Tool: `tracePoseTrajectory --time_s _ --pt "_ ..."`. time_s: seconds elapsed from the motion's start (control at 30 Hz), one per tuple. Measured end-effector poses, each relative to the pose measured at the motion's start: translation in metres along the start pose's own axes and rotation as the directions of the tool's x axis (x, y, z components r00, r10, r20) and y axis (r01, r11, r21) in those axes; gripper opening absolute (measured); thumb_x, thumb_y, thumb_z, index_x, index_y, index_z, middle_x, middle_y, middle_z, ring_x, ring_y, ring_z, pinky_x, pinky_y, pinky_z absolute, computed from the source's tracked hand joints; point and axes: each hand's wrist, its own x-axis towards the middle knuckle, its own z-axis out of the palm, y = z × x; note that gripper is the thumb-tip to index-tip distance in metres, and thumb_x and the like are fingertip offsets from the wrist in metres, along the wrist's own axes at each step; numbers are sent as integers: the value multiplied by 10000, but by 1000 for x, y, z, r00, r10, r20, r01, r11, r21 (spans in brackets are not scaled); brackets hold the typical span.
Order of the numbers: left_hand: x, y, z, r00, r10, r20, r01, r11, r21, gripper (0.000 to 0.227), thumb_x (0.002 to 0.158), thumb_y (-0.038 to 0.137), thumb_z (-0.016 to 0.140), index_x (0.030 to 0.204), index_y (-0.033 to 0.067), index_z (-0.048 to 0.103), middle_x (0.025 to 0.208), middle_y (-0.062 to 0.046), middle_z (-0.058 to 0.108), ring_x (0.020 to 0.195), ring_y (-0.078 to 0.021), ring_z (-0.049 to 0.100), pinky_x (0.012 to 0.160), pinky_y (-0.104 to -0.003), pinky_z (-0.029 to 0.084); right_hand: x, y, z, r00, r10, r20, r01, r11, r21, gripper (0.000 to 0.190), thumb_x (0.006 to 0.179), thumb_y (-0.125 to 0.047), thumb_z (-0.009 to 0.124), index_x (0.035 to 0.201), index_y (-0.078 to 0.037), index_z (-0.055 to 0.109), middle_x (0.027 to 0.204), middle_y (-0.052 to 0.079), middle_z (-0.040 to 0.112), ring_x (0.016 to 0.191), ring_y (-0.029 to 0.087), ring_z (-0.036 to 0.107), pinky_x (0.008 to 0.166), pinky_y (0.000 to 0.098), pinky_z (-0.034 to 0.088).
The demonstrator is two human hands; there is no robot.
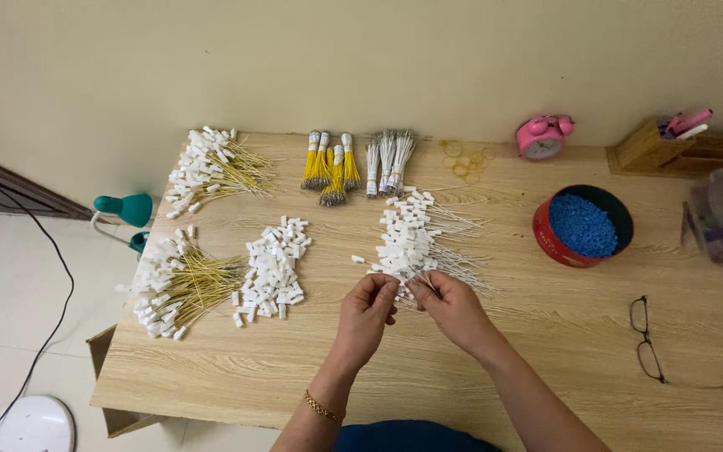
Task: Bundling and organizing small electronic wires with white connectors on a workbench.
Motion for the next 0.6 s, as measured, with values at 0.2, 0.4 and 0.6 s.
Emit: tracePoseTrajectory --time_s 0.2,0.4,0.6 --pt "-2 1 0 999 3 40 -2 999 -34 174 1012 188 665 1075 32 709 816 5 645 718 -75 584 626 -235 537 -4 -13 -1 998 12 -59 -12 1000 -9 241 914 -273 722 1002 -50 748 753 -19 675 672 56 555 612 265 483" --pt "7 -18 -14 987 -145 69 160 904 -397 233 984 190 658 1168 48 660 884 -49 681 777 -140 660 738 -323 608 -5 -16 -4 995 -44 -94 35 995 -91 244 946 -277 706 975 -37 739 710 9 653 627 69 534 574 279 470" --pt "7 -19 -17 985 -120 120 164 856 -490 232 989 200 663 1155 37 663 913 -56 691 808 -153 673 777 -339 609 -11 -28 -3 996 -54 -77 39 982 -182 236 918 -285 700 1004 -70 745 705 16 678 601 82 558 557 304 487"
